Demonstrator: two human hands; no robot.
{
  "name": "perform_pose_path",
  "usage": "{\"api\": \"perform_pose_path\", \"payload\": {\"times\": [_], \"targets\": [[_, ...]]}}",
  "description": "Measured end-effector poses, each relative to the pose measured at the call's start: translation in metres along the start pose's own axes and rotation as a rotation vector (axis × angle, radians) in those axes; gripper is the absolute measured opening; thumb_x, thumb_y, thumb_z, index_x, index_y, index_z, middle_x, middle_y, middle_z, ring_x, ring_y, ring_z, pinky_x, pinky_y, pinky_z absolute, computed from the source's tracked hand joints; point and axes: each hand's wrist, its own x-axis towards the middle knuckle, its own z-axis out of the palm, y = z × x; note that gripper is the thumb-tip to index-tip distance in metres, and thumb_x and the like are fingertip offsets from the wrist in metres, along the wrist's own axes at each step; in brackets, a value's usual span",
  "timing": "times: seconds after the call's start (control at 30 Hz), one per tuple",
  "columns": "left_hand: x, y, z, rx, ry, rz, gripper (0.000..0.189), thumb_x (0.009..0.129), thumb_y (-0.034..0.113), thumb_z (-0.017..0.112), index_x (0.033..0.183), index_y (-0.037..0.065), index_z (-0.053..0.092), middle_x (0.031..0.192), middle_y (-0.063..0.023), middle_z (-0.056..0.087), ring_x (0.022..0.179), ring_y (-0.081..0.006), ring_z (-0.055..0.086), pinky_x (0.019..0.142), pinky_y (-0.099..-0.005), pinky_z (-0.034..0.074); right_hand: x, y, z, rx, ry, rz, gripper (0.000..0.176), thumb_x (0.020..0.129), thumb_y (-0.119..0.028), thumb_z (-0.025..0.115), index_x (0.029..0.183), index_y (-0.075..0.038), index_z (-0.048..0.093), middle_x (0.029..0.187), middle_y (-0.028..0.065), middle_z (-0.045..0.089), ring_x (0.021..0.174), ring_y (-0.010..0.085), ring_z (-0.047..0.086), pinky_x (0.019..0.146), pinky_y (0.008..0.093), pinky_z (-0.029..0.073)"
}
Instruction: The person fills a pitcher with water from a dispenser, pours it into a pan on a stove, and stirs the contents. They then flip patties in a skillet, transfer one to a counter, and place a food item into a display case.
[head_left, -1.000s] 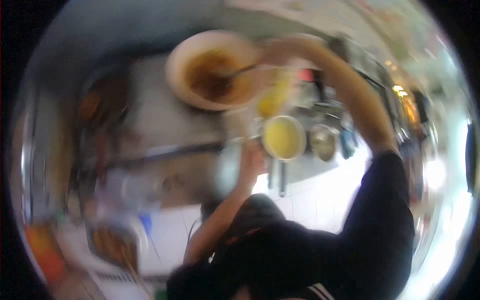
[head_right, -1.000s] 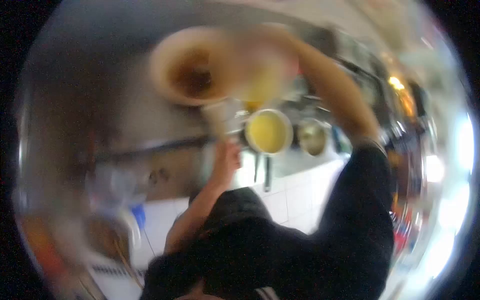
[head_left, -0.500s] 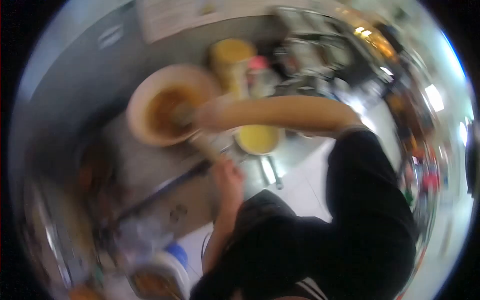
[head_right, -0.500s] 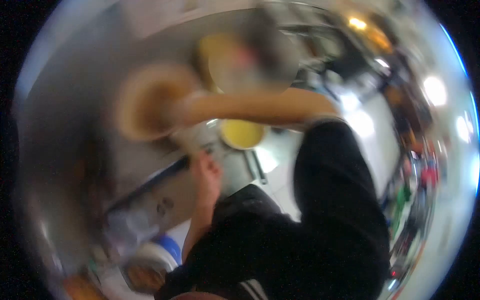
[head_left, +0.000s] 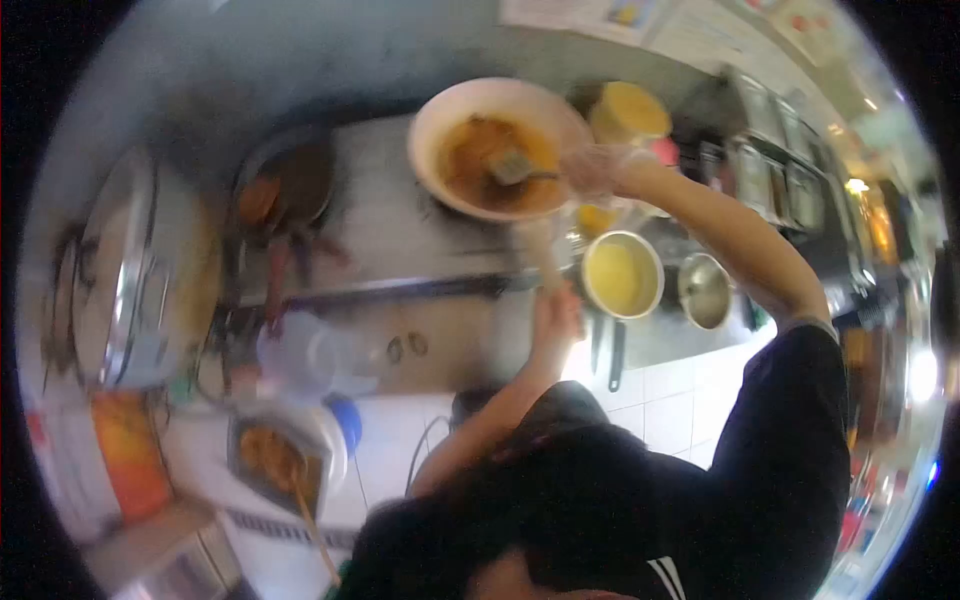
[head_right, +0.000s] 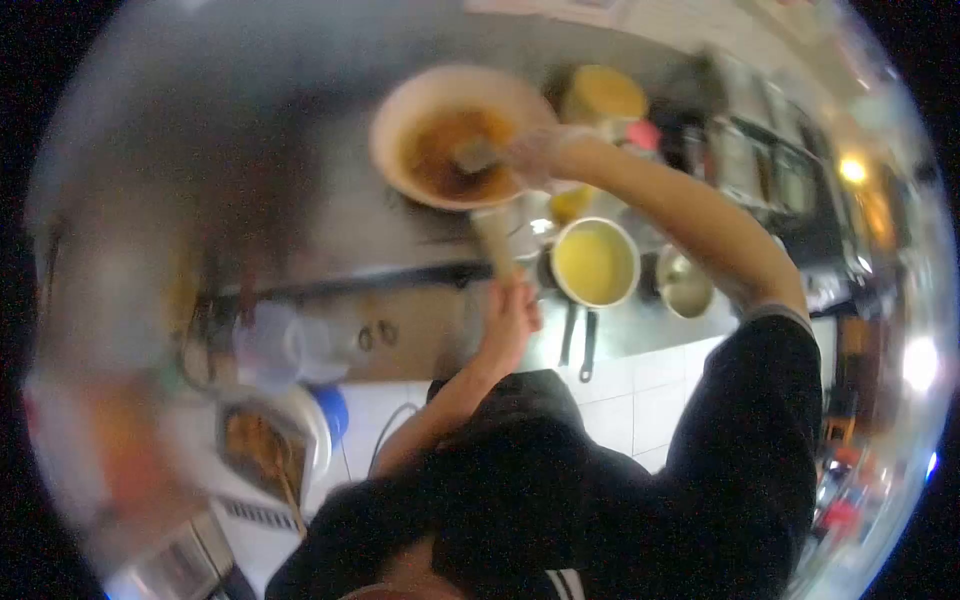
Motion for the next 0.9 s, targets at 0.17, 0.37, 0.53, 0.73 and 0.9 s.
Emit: {"api": "perform_pose_path", "payload": {"times": [0.17, 0.37, 0.53, 0.73, 0.9], "targets": [[-0.017, 0.023, -0.001, -0.02, 0.059, -0.137, 0.026, 0.098, 0.03, 0.05, 0.114, 0.011, 0.05, 0.081, 0.0036, 0.045, 0.062, -0.0067, 0.036, 0.055, -0.023, 0.033, 0.018, 0.039, -0.004, 0.44, -0.029, 0.428, 0.045, 0.084, -0.048, 0.059, 0.102, -0.009, 0.068, 0.09, 0.0093, 0.068, 0.08, 0.0257, 0.064, 0.071, 0.0381, 0.052], [-0.031, 0.042, 0.01, -0.068, 0.1, -0.133, 0.023, 0.1, 0.027, 0.045, 0.115, 0.01, 0.048, 0.078, 0.0033, 0.04, 0.06, -0.0058, 0.036, 0.049, -0.0216, 0.029, 0.085, -0.018, 0.049, 0.119, 0.173, 0.059, 0.012, 0.076, -0.012, 0.068, 0.084, -0.017, 0.075, 0.09, 0.0, 0.071, 0.086, 0.0194, 0.067, 0.064, 0.0388, 0.055], [-0.013, 0.016, -0.003, -0.052, 0.027, -0.137, 0.02, 0.099, 0.031, 0.049, 0.108, 0.013, 0.049, 0.08, 0.0034, 0.046, 0.063, -0.0072, 0.042, 0.053, -0.0235, 0.037, 0.022, -0.033, 0.029, 0.508, 0.226, 0.128, 0.022, 0.082, -0.028, 0.064, 0.086, -0.008, 0.074, 0.076, 0.011, 0.071, 0.069, 0.0267, 0.069, 0.059, 0.0398, 0.055], [-0.007, 0.019, 0.003, -0.055, 0.024, -0.025, 0.021, 0.103, 0.027, 0.04, 0.112, 0.008, 0.039, 0.082, -0.0005, 0.046, 0.051, -0.0054, 0.039, 0.041, -0.0224, 0.033, 0.016, -0.034, 0.041, 0.283, 0.158, 0.109, 0.026, 0.088, -0.011, 0.047, 0.109, 0.0, 0.059, 0.087, 0.0184, 0.066, 0.084, 0.031, 0.067, 0.076, 0.0428, 0.053], [-0.012, 0.011, 0.01, -0.09, 0.017, -0.028, 0.018, 0.103, 0.024, 0.039, 0.113, 0.008, 0.038, 0.081, -0.0009, 0.044, 0.051, -0.0052, 0.038, 0.04, -0.0218, 0.031, 0.01, -0.016, 0.024, 0.089, 0.085, -0.055, 0.032, 0.095, -0.023, 0.044, 0.1, 0.0, 0.065, 0.097, 0.0194, 0.068, 0.092, 0.0301, 0.068, 0.079, 0.0424, 0.054]]}}
